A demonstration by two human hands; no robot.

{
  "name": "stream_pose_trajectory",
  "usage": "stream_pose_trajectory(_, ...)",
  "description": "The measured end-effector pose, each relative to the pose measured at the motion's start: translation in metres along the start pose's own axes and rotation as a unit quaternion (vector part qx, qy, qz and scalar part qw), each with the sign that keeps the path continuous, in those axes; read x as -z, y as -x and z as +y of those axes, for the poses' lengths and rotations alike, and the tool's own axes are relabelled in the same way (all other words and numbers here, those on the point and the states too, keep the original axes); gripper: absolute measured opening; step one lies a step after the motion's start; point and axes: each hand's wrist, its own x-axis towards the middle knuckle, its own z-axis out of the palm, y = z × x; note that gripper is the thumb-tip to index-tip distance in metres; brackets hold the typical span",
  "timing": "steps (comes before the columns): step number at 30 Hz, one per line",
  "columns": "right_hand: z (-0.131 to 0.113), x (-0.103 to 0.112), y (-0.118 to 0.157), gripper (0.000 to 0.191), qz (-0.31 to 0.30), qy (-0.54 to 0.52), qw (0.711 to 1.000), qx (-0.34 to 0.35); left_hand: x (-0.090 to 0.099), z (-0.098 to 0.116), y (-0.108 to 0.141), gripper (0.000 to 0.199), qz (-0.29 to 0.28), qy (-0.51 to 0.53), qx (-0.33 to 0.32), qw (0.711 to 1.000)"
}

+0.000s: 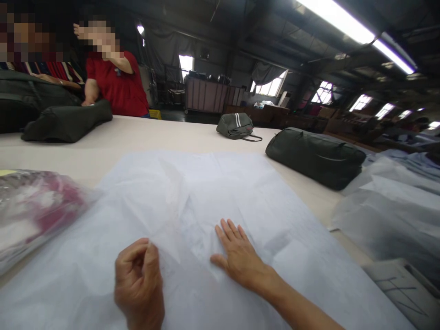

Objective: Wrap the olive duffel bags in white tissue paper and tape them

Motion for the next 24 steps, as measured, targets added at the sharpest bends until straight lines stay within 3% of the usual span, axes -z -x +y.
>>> stream_pose_trajectory(2, -0.008, 0.009, 0.024, 0.065, -0.018, 0.006, 1.000, 0.004, -0.002, -0.004, 0.004, 0.024, -0.086, -0.039, -0.090, 0.991)
stream_pose_trajectory(5, -0.012, 0.030, 0.034, 0.032, 0.013, -0.002, 1.000, -0.017, -0.009, -0.009, 0.013, 0.031, -0.252, -0.137, -0.195, 0.938)
stream_pose_trajectory(8, -0.005, 0.043, 0.009, 0.030, 0.121, -0.078, 0.989, -0.015, -0.014, -0.013, 0.021, 0.038, -0.350, -0.254, -0.189, 0.882)
stream_pose_trajectory(10, 0.003, 0.037, -0.018, 0.032, 0.198, -0.150, 0.968, 0.021, -0.016, -0.015, 0.024, 0.040, -0.380, -0.282, -0.173, 0.864)
stream_pose_trajectory(12, 0.011, 0.021, -0.041, 0.039, 0.234, -0.186, 0.953, 0.051, -0.015, -0.017, 0.023, 0.041, -0.390, -0.263, -0.167, 0.867)
stream_pose_trajectory(15, 0.017, -0.008, -0.061, 0.047, 0.222, -0.168, 0.958, 0.063, -0.013, -0.019, 0.020, 0.041, -0.373, -0.217, -0.151, 0.889)
stream_pose_trajectory(20, 0.019, -0.024, -0.063, 0.047, 0.220, -0.139, 0.964, 0.046, -0.011, -0.022, 0.008, 0.042, -0.269, -0.209, -0.181, 0.923)
stream_pose_trajectory(22, 0.019, -0.022, -0.062, 0.051, 0.227, -0.136, 0.964, 0.040, -0.007, -0.028, 0.002, 0.046, -0.248, -0.283, -0.197, 0.905)
stream_pose_trajectory(24, 0.018, -0.019, -0.063, 0.057, 0.233, -0.145, 0.961, 0.038, 0.000, -0.039, -0.004, 0.052, -0.270, -0.387, -0.182, 0.863)
